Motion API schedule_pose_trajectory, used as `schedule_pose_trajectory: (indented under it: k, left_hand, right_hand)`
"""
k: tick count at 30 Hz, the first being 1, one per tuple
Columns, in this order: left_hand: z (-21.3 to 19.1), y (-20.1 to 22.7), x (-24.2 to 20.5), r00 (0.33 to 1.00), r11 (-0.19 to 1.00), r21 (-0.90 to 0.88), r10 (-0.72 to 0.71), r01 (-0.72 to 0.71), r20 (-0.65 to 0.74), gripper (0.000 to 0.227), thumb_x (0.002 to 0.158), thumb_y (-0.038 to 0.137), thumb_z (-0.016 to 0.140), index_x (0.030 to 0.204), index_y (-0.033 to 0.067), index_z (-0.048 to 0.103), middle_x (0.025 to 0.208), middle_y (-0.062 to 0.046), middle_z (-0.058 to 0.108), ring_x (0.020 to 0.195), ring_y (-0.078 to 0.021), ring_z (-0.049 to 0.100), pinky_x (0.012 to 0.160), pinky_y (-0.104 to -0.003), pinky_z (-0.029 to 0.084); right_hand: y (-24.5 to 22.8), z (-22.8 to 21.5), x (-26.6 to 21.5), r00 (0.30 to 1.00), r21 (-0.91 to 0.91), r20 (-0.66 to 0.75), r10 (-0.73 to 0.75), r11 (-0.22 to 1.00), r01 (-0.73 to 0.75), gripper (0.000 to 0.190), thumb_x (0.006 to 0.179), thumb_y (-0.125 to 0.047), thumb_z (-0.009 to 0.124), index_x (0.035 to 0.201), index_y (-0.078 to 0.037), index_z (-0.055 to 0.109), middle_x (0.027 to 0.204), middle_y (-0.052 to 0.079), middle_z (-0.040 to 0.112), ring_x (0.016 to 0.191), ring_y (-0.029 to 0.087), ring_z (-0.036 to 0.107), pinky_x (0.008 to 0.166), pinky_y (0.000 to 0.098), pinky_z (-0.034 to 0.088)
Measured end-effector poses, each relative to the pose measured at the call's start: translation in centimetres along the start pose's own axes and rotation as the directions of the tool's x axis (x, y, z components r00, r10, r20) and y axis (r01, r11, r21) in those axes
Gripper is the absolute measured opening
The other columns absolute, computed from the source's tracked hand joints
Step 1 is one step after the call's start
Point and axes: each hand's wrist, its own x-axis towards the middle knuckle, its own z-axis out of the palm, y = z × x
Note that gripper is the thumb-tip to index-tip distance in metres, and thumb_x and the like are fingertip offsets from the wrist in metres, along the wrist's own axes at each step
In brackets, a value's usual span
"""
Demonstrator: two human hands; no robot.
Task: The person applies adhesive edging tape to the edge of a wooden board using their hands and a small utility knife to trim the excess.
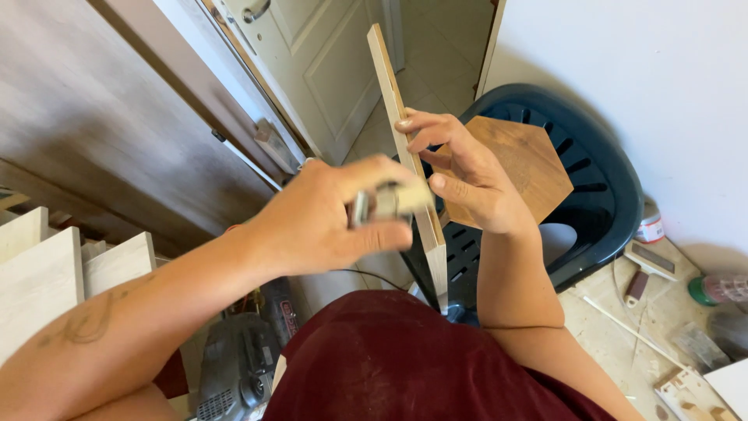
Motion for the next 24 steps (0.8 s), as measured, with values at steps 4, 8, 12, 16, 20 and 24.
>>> schedule_pose_trajectory:
  k: [4, 8, 12, 16, 20, 24]
  left_hand:
    - [1.3, -3.4, -0.3, 0.964, 0.957, 0.158, 0.223, -0.245, 0.143, 0.072, 0.088, 0.070, 0.059, 0.152, 0.0356, 0.054, 0.049, 0.009, 0.053, 0.042, -0.0118, 0.042, 0.049, -0.026, 0.042]
    - [1.8, -5.2, 0.0, 0.971, 0.928, 0.289, 0.209, -0.233, 0.113, 0.069, 0.094, 0.061, 0.075, 0.155, 0.0531, 0.043, 0.065, 0.016, 0.067, 0.053, -0.0174, 0.051, 0.059, -0.031, 0.047]
    - [1.8, -5.6, 0.9, 0.975, 0.924, 0.311, 0.198, -0.221, 0.104, 0.065, 0.095, 0.062, 0.072, 0.153, 0.0548, 0.046, 0.060, 0.015, 0.060, 0.049, -0.0140, 0.048, 0.054, -0.029, 0.043]
    - [1.6, -7.1, 2.3, 0.973, 0.970, 0.136, 0.214, -0.201, -0.084, 0.067, 0.087, 0.066, 0.075, 0.149, 0.0472, 0.058, 0.052, -0.005, 0.061, 0.051, -0.0275, 0.064, 0.060, -0.036, 0.055]
    - [1.7, -7.8, 3.7, 0.971, 0.971, 0.139, 0.209, -0.193, -0.116, 0.066, 0.088, 0.066, 0.074, 0.149, 0.0440, 0.060, 0.047, -0.003, 0.057, 0.045, -0.0242, 0.059, 0.056, -0.032, 0.053]
    - [1.2, -9.3, 5.7, 0.984, 0.981, 0.152, 0.139, -0.121, -0.109, 0.070, 0.085, 0.072, 0.074, 0.149, 0.0538, 0.055, 0.061, -0.005, 0.071, 0.057, -0.0285, 0.070, 0.066, -0.035, 0.059]
  right_hand:
    - [0.4, 0.2, 0.0, 1.000, 0.037, -0.018, -0.002, 0.999, 0.002, 0.028, 0.112, -0.036, 0.056, 0.132, -0.016, 0.054, 0.153, 0.006, 0.049, 0.163, 0.032, 0.034, 0.126, 0.0505, 0.046]
    - [0.5, 0.5, -0.1, 0.999, 0.015, -0.053, 0.008, 1.000, -0.007, 0.034, 0.110, -0.038, 0.058, 0.134, -0.016, 0.050, 0.152, 0.005, 0.050, 0.160, 0.032, 0.038, 0.121, 0.0514, 0.050]
    - [1.1, 0.9, -0.3, 0.994, 0.016, -0.096, 0.058, 0.998, -0.057, 0.037, 0.106, -0.040, 0.057, 0.133, -0.018, 0.046, 0.150, 0.009, 0.050, 0.155, 0.031, 0.042, 0.120, 0.0520, 0.047]
    - [2.6, 1.7, -1.0, 0.982, 0.046, -0.186, -0.027, 0.998, 0.036, 0.092, 0.085, -0.072, 0.067, 0.137, 0.000, 0.043, 0.154, 0.025, 0.046, 0.157, 0.037, 0.030, 0.116, 0.0626, 0.036]
    - [1.4, 3.7, -2.3, 0.927, -0.203, -0.310, -0.212, 0.967, 0.154, 0.111, 0.083, -0.089, 0.059, 0.147, 0.001, 0.049, 0.162, 0.025, 0.035, 0.158, 0.040, 0.030, 0.123, 0.0634, 0.032]
    - [1.7, 3.1, -3.8, 0.876, -0.357, -0.384, -0.291, 0.922, 0.150, 0.092, 0.085, -0.079, 0.063, 0.126, 0.003, 0.069, 0.144, 0.022, 0.049, 0.148, 0.038, 0.045, 0.123, 0.0520, 0.039]
